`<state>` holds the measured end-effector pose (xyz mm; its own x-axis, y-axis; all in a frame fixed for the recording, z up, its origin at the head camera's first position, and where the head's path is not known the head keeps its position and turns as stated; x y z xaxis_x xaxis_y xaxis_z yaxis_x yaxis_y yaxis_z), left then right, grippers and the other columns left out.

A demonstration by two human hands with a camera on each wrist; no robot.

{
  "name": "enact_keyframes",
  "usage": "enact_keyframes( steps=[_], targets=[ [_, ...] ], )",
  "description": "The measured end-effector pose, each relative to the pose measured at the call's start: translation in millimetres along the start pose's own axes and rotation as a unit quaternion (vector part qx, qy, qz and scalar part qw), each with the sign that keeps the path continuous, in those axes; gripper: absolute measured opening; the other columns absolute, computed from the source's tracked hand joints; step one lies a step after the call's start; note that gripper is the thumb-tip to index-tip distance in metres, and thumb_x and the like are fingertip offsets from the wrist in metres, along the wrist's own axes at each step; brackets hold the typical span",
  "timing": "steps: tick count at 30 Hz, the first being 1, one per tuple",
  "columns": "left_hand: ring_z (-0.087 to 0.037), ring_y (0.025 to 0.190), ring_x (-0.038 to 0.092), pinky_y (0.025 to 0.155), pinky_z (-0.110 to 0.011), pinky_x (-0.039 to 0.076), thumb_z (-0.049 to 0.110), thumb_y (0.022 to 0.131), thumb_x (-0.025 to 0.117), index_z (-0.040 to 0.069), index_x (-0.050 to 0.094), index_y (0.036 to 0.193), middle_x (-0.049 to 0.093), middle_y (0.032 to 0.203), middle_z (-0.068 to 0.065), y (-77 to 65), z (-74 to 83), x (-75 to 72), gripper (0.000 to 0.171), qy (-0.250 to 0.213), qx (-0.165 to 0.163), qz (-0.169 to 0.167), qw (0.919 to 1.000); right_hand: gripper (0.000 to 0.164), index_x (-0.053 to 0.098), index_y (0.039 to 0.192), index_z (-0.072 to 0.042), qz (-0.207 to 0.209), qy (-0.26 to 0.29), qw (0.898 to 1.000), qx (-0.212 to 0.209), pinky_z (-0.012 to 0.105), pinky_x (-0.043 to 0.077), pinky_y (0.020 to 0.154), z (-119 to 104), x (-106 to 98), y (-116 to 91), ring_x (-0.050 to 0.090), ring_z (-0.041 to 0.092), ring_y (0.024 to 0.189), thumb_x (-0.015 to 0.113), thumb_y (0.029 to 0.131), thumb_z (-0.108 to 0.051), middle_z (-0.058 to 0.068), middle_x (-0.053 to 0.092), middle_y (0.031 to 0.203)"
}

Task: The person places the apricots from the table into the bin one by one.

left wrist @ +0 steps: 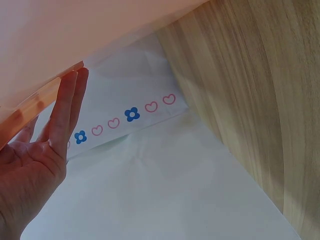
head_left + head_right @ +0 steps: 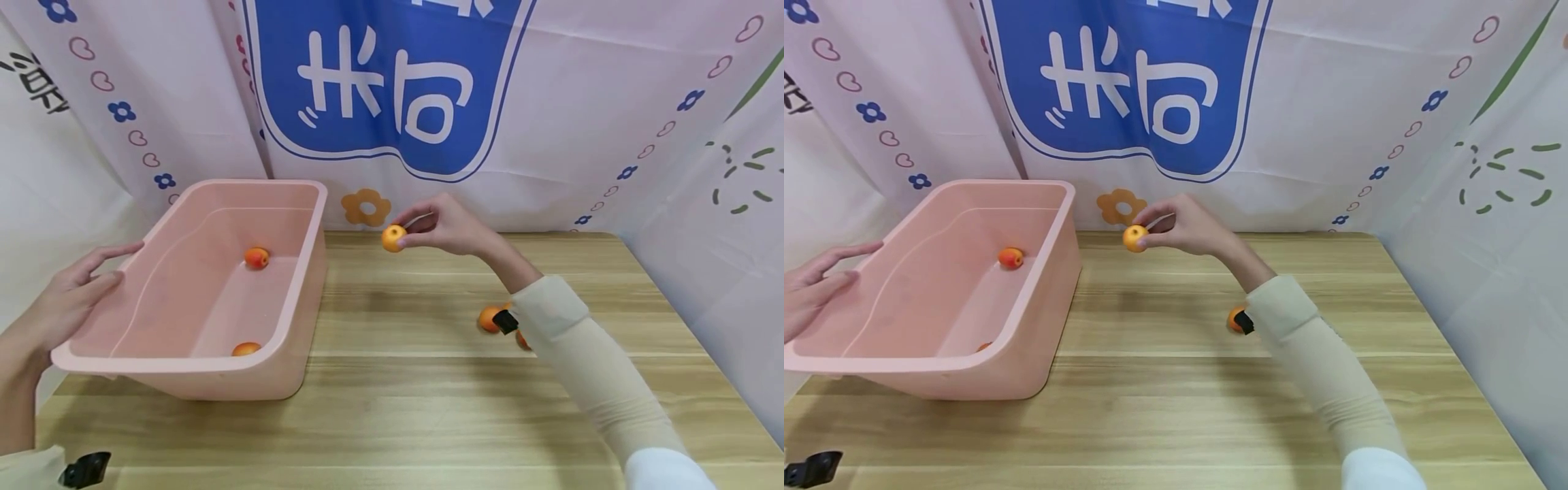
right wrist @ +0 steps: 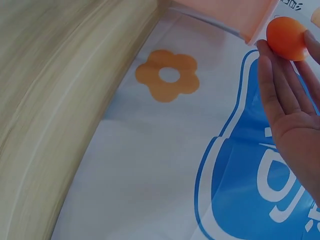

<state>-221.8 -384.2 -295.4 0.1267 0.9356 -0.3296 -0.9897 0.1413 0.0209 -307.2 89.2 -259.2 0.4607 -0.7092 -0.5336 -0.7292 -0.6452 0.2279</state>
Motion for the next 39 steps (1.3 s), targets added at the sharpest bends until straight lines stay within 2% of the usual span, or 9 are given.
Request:
enact_keyframes(
  steps=[13,24,33,39],
  targets=[
    [-0.013,0.064,0.073,0.049,-0.030,0.059,0.012,0.113,0.041,0.051,0.058,0.136,0.073,0.094,0.018,1.0,-1.4,-0.6,0.048,0.021,-0.004,0.005,0.9998,0.027,0.074,0.115,0.008,-0.004,0.018,0.999,-0.047,0.035,0.062,0.088,-27.8,23.6,30.1,0.076,0.029,0.097,0.079,0.090,0.000,0.017,0.075,0.110],
    [-0.014,0.064,0.073,0.049,-0.029,0.058,0.009,0.112,0.040,0.047,0.063,0.133,0.074,0.094,0.014,0.8,0.2,2.9,0.048,-0.035,0.003,-0.002,0.9994,0.030,0.073,0.117,0.007,-0.024,0.054,0.996,-0.069,0.032,0.061,0.090,-59.7,49.0,55.4,0.077,0.023,0.098,0.080,0.090,-0.003,0.014,0.076,0.111],
    [-0.014,0.061,0.072,0.048,-0.029,0.058,0.010,0.113,0.040,0.050,0.059,0.135,0.073,0.092,0.015,1.2,1.8,2.2,0.049,0.011,-0.004,0.004,0.9999,0.035,0.071,0.123,0.008,-0.053,0.040,0.995,-0.075,0.025,0.060,0.090,-75.3,77.6,82.6,0.073,0.017,0.101,0.079,0.091,-0.003,0.016,0.074,0.117],
    [-0.012,0.062,0.071,0.049,-0.026,0.057,0.011,0.113,0.038,0.053,0.057,0.132,0.068,0.098,0.026,1.8,2.8,4.1,0.050,0.041,-0.003,0.011,0.9991,0.038,0.069,0.126,0.008,-0.075,0.042,0.993,-0.076,0.021,0.058,0.090,-84.3,99.2,100.1,0.072,0.015,0.103,0.079,0.091,-0.004,0.016,0.074,0.119]
  ],
)
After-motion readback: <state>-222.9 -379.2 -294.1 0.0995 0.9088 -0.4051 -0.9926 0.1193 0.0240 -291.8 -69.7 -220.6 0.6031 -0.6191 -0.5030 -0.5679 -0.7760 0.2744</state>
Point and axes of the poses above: each hand's wrist, its own y-axis towards the middle knuckle, its own x-axis out of the palm, z = x × y, the point moved 7 cm from there along y, towards the middle knuckle
